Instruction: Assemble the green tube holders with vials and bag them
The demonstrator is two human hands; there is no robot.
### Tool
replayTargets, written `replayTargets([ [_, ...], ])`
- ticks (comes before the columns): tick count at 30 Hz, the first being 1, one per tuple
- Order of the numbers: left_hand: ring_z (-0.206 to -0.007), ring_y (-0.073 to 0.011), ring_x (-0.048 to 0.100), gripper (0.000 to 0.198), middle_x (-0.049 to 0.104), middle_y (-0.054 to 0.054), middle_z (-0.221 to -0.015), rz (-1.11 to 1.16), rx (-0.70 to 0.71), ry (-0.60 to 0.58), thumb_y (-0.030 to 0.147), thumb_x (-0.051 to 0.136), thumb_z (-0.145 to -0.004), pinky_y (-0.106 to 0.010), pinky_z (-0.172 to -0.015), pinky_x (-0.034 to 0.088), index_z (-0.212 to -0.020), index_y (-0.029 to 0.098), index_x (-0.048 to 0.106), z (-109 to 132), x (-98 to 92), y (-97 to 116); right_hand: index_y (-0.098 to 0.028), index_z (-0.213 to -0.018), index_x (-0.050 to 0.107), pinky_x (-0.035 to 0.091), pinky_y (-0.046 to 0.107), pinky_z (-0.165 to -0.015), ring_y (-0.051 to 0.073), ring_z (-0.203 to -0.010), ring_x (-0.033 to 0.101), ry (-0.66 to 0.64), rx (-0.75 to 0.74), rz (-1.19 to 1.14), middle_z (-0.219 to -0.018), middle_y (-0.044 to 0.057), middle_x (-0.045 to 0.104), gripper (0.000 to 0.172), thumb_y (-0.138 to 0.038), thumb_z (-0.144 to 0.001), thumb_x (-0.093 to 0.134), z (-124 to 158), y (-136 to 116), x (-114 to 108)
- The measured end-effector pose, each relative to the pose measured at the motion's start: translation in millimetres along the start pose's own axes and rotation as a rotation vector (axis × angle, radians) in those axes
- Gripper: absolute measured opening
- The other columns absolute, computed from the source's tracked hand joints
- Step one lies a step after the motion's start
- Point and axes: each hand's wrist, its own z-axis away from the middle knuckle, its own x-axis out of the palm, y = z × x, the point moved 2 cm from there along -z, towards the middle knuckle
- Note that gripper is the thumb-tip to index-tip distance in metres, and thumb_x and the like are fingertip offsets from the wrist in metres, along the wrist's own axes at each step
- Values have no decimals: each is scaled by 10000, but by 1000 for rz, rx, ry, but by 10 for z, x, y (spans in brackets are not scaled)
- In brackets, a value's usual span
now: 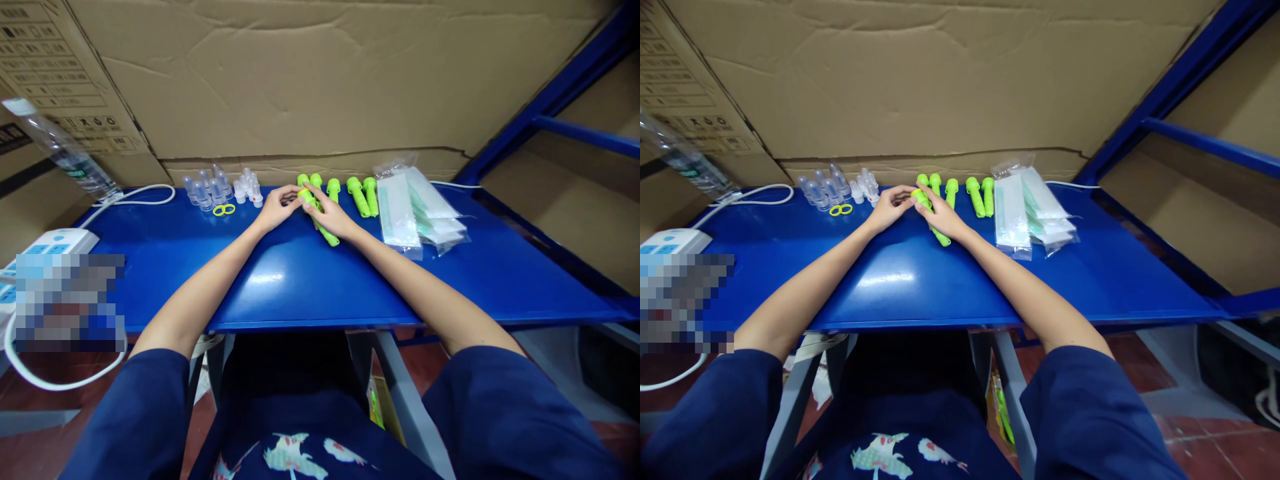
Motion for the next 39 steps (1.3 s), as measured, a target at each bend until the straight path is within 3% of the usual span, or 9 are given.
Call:
replayTargets([
  [2,-1140,-247,790,468,838,-118,-1181,15,-4,-32,491,894,-786,-325,-1017,579,-1097,158,784,3,-20,-11,-220,-1426,622,518,606,-1150,352,-1316,664,15,-33,20,-1428,170,687,774,-826,-959,505,-9,-10,-8],
  [5,-1198,-298,779,630,835,-140,-1200,55,-14,-42,604,938,-685,-389,-1086,577,-1102,148,811,1,-42,-24,-196,-1395,622,472,600,-1203,369,-1411,588,61,-34,11,-1471,205,644,821,-863,-934,492,-6,-21,2],
  [8,-1214,-323,775,641,833,-137,-1212,58,-22,-18,614,940,-677,-444,-1130,571,-1109,151,836,-2,-47,-20,-211,-1408,590,616,554,-1001,369,-1284,665,87,24,-39,-1518,216,589,850,-890,-905,502,16,-32,33],
  [11,-1223,-335,771,562,833,-105,-1211,5,-25,12,566,938,-708,-469,-1135,574,-1105,177,855,-4,-44,0,-246,-1432,553,659,476,-720,294,-907,760,58,104,-120,-1515,202,591,893,-921,-848,555,37,-40,57],
  [16,-1233,-333,770,434,829,-85,-1204,-89,14,63,502,874,-821,-446,-1115,584,-1136,204,863,10,-50,34,-227,-1395,512,632,460,-596,264,-626,715,29,223,-173,-913,104,742,924,-950,-823,570,55,-50,57],
  [22,-1237,-298,771,299,807,-44,-1261,-142,60,99,378,794,-929,-409,-1112,588,-1181,228,851,74,-12,97,-266,-1295,461,576,367,-478,167,-616,683,53,180,-221,-1487,220,601,940,-1045,-770,467,60,-91,56],
  [30,-1238,-292,768,235,800,-14,-1269,-237,64,129,269,765,-958,-414,-1132,579,-1175,251,853,110,32,139,-264,-1425,473,600,389,-536,187,-609,710,94,205,-203,-1475,216,619,1008,-1023,-763,520,48,-90,75],
  [36,-1255,-309,757,233,799,-35,-1269,-331,86,188,267,723,-993,-423,-1134,571,-1185,266,854,137,87,134,-168,-1329,618,617,443,-597,287,-603,737,125,221,-129,-893,139,766,940,-954,-819,553,86,-224,40],
  [39,-1252,-311,758,228,801,-31,-1271,-353,65,204,277,719,-996,-433,-1135,569,-1177,289,857,144,105,129,-198,-1268,646,628,456,-601,286,-581,728,165,215,-107,-842,109,768,868,-940,-827,558,97,-264,36],
])
